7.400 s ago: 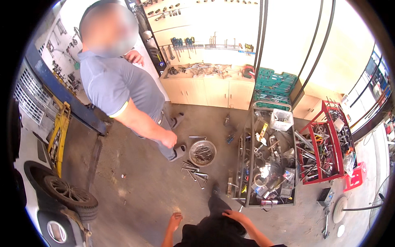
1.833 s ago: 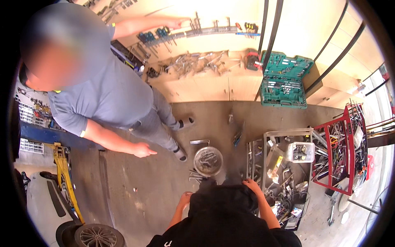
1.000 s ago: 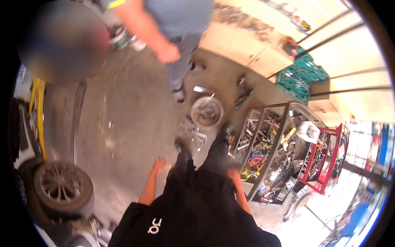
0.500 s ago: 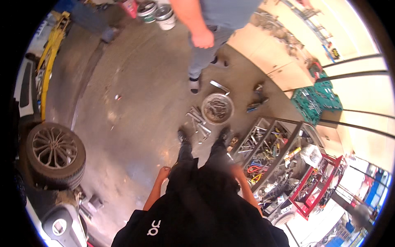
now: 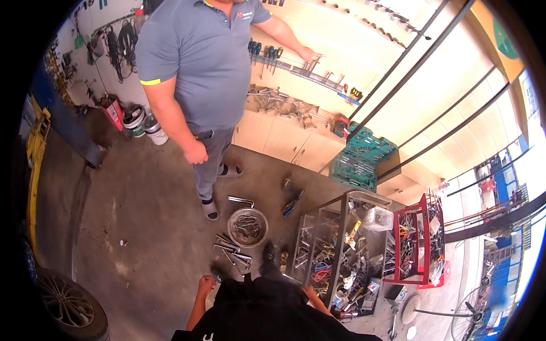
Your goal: The person picks up hex keys from a metal bowl and the floor, compares them, and places them into slots on a wall-mounted tool rack. The person handles the tools one by one, occasionally inspecting them before placing them on the rack.
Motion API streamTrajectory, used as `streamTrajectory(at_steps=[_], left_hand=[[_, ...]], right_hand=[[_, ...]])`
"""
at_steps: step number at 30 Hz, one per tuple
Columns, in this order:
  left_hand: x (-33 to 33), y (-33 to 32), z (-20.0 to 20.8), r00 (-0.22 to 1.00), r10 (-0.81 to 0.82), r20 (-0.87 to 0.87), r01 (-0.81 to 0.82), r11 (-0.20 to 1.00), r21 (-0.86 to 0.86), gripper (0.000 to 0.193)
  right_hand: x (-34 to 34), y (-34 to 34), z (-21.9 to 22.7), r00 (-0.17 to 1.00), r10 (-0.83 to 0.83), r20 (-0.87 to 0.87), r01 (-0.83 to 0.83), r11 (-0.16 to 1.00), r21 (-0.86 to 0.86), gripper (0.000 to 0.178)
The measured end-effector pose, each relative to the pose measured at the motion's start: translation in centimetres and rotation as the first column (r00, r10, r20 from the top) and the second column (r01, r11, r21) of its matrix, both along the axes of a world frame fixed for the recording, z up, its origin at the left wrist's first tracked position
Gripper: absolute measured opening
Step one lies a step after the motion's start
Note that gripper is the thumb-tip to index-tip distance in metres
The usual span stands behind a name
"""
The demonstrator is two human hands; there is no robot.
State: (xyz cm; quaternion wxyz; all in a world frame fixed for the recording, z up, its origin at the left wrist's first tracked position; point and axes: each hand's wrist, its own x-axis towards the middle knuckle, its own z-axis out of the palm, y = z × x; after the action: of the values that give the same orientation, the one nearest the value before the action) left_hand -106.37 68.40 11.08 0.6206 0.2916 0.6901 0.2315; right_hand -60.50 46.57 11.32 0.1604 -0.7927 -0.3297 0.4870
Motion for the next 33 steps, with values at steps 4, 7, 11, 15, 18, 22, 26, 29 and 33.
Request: streamTrajectory(at_steps=[4,7,11,15,18,22,26,29,33], left_hand=[[-0.6,1.9,0.8,0.994,-0.102,-0.048,0.104,0.993,0.052,0.023],[-2.7,1.2,-1.3,0.987,-0.145,-0.070,0.145,0.989,-0.015,0.021],[-7.1,-1.3,-3.8,0.974,0.054,0.222,0.016,0.952,-0.304,0.015],[-6.4,-2.8,-1.6,0.998,0.008,0.061,0.005,0.977,-0.215,0.009],[-5.9,-3.0,0.6,0.990,-0.132,-0.048,0.123,0.980,-0.156,0.010],[-5.5,-2.3,2.3,0.950,-0.296,-0.094,0.290,0.954,-0.078,0.012],[-3.7,-1.6,3.1,0.981,-0.169,-0.096,0.165,0.985,-0.051,0.017],[-3.2,-0.7,2.8,0.960,-0.238,-0.146,0.236,0.971,-0.034,0.022],[-6.1,-1.5,1.1,0.992,-0.123,-0.027,0.120,0.988,-0.096,0.023]], right_hand=[[-1.6,-0.8,0.2,0.996,-0.081,-0.041,0.080,0.997,-0.005,0.035],[-2.5,-0.3,-0.4,0.994,-0.088,-0.066,0.089,0.996,0.004,0.035],[-3.1,0.5,-0.8,0.992,-0.091,-0.089,0.093,0.996,0.016,0.035],[-3.3,0.9,-1.3,0.991,-0.097,-0.095,0.100,0.995,0.023,0.036],[-3.1,1.6,-1.4,0.990,-0.098,-0.103,0.102,0.994,0.036,0.036],[-3.8,3.0,-1.6,0.989,-0.080,-0.121,0.088,0.995,0.055,0.037],[-3.9,3.2,-2.2,0.989,-0.078,-0.127,0.088,0.994,0.068,0.037],[-4.3,1.8,-3.0,0.983,-0.123,-0.135,0.133,0.989,0.067,0.037],[-5.3,2.4,-2.7,0.982,-0.112,-0.155,0.121,0.991,0.053,0.038]])
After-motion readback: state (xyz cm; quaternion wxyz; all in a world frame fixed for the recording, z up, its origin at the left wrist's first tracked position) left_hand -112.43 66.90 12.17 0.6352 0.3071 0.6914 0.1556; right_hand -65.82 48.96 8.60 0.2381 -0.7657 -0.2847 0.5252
